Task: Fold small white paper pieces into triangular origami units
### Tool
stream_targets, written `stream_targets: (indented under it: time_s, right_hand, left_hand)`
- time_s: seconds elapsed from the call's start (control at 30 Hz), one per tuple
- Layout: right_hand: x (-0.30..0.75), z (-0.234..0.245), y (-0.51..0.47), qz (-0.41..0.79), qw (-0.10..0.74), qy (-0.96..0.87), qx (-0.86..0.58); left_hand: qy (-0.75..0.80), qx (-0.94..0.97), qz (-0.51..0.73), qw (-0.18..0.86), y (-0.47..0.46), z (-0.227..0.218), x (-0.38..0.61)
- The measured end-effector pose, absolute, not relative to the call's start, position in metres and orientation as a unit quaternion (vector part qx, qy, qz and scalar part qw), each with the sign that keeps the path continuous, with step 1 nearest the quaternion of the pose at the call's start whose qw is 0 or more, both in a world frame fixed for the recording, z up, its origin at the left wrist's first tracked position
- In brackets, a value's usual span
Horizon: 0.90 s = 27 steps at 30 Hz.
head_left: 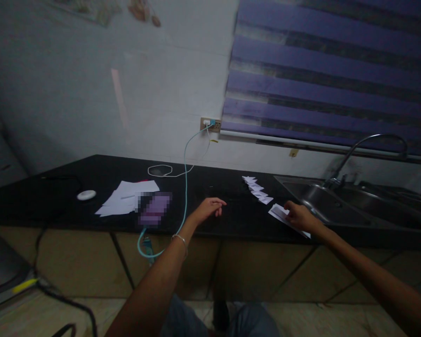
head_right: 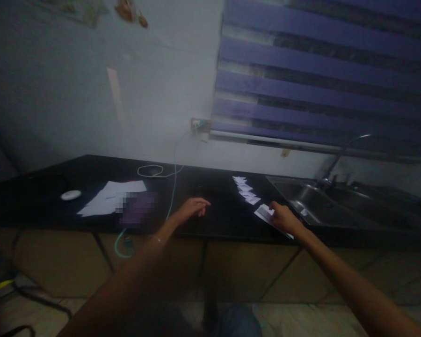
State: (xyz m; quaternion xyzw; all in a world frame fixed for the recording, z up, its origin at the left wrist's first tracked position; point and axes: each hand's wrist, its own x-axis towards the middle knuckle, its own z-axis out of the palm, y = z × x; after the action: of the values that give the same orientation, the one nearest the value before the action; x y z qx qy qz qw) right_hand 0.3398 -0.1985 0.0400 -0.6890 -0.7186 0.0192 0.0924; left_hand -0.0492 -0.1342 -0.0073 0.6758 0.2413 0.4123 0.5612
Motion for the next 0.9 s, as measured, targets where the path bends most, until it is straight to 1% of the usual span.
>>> stream_targets:
  time_s: [0.53,0.7,0.9]
  right_hand:
    - [0.344,0.0402,-0.1919,-0.012,0.126,-0.733,-0.668]
    - [0.3461,0.0391,-0.1907,0.019,0.125,-0.738,-0.663]
    - [0.3491,0.047,-0.1938,0.032,0.169,-0.728,-0.663]
  left_hand:
    - [0.251,0.675,0.409,0.561,-0.1327,-0.0078,-0.0486]
    - [0.248,0.672,0.411,0.565,-0.1311,-0.0095,-0.0478]
    - [0.255,0.665,0.409,0.57,-0.1315,-0.0087,-0.0474]
